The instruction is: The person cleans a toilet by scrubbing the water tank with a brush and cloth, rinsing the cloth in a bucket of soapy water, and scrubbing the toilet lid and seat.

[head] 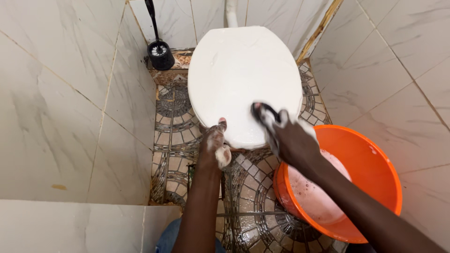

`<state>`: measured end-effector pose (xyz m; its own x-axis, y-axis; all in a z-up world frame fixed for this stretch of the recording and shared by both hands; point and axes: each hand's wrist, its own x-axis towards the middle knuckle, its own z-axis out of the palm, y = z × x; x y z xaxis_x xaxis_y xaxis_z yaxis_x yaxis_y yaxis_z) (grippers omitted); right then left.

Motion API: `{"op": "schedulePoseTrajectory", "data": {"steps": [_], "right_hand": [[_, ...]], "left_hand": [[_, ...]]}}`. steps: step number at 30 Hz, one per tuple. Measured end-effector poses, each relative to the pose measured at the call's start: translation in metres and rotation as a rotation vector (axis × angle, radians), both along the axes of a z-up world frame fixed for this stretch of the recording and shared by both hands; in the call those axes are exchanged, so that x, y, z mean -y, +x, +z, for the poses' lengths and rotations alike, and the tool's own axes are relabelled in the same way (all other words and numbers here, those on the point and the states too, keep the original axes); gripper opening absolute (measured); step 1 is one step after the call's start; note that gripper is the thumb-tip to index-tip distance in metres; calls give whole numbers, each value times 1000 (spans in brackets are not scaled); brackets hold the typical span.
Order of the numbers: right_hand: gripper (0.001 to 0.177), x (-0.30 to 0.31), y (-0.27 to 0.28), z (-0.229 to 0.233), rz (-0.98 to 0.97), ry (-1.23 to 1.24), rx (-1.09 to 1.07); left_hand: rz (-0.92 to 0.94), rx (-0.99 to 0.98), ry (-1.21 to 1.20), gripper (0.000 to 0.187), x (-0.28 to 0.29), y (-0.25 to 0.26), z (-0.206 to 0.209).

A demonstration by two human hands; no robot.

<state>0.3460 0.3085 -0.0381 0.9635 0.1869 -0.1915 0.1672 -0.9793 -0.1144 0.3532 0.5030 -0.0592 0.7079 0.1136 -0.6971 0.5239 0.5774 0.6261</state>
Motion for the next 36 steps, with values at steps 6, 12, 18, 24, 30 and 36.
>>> {"op": "schedulePoseTrajectory", "data": {"steps": [6,12,18,24,30,36], "right_hand": [[40,32,3,-31,-173,-65,440],[34,2,-7,-41,-239,60,-97],[37,3,-5,-34,-316,67,-41],[26,-12,20,-70,90,141,244],[35,-46,36,-29,109,132,28],[42,-49,32,4,18,116,-60]], "left_hand": [[-60,-9,-74,68,-13,-4,-3],[-70,-6,-102,69,-22,6,1],[-85,-39,-91,73,-23,4,2],[-69,-72,-70,78,-23,7,9],[-12,-82,-91,87,-25,12,12],[-2,-23,-101,84,-27,21,-7]]}}
